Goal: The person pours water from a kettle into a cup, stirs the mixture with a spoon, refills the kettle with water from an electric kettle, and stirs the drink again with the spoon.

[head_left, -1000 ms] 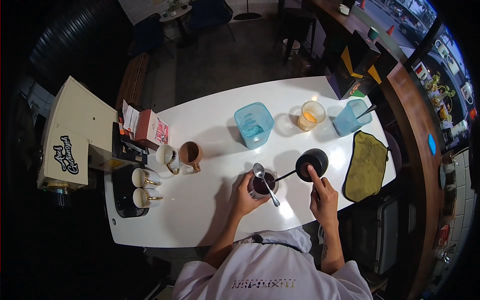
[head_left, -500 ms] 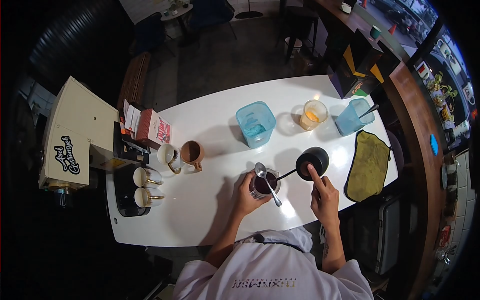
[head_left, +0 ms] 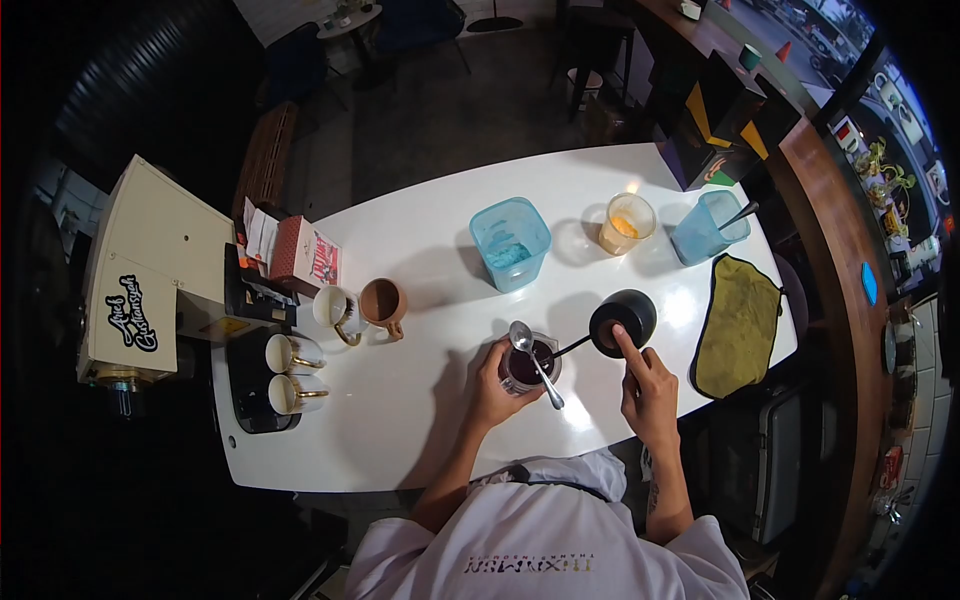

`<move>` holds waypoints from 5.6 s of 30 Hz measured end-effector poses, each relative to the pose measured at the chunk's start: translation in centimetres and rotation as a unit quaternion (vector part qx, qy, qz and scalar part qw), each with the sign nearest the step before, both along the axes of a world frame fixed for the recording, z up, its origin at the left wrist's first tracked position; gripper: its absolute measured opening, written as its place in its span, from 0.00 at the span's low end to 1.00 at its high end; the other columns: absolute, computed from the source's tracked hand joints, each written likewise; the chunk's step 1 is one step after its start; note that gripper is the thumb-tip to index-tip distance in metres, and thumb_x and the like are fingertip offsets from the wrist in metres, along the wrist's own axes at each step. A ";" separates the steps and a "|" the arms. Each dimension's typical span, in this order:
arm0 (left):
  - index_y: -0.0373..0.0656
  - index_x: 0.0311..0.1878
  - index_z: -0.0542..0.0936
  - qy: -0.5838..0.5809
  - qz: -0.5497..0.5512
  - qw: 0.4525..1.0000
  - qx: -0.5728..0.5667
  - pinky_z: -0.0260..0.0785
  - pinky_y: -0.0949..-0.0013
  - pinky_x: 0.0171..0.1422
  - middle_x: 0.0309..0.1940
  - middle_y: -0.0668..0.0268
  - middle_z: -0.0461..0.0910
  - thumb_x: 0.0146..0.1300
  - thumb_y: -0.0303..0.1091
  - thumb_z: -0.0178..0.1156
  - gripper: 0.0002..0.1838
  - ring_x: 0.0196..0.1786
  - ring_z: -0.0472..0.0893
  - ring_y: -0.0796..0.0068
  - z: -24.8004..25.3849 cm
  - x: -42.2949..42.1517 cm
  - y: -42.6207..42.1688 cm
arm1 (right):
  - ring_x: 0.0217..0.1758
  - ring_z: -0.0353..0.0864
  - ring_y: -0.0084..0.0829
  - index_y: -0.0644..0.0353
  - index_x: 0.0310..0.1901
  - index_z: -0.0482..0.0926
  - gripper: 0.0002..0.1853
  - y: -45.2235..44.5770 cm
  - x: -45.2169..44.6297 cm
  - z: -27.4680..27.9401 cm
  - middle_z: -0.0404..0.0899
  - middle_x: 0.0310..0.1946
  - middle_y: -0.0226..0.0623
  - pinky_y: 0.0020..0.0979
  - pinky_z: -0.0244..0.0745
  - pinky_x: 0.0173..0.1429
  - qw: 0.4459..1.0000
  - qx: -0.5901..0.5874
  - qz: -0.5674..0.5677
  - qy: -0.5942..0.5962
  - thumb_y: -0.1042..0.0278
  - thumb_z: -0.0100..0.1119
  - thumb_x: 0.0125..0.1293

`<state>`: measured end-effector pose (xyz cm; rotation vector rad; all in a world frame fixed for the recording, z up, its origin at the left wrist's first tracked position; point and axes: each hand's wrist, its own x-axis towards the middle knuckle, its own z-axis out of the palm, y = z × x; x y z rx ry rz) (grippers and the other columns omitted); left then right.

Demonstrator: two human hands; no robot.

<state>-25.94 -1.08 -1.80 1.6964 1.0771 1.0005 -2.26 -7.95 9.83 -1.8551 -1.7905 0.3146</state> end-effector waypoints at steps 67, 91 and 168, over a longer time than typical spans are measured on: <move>0.35 0.66 0.70 -0.004 0.000 1.000 0.012 0.76 0.60 0.65 0.55 0.54 0.80 0.43 0.36 0.85 0.47 0.58 0.82 0.60 -0.4 0.0 0.0 | 0.26 0.77 0.42 0.35 0.77 0.68 0.50 0.0 -0.7 0.2 0.74 0.30 0.41 0.43 0.75 0.31 1.000 0.006 0.009 0.009 0.89 0.60 0.52; 0.36 0.66 0.71 -0.024 -0.001 1.000 0.017 0.77 0.60 0.64 0.55 0.54 0.80 0.43 0.35 0.85 0.47 0.57 0.83 0.60 -0.5 0.2 0.0 | 0.27 0.77 0.43 0.35 0.77 0.67 0.50 -0.1 -0.9 0.1 0.74 0.30 0.42 0.43 0.74 0.30 1.000 -0.010 0.009 0.013 0.89 0.60 0.52; 0.35 0.65 0.71 -0.027 -0.002 1.000 -0.001 0.75 0.59 0.65 0.56 0.53 0.79 0.43 0.34 0.85 0.46 0.58 0.82 0.59 -1.0 0.1 0.0 | 0.25 0.75 0.42 0.35 0.78 0.65 0.51 0.1 -0.6 -0.5 0.73 0.29 0.41 0.43 0.72 0.29 1.000 0.015 -0.001 0.015 0.89 0.59 0.53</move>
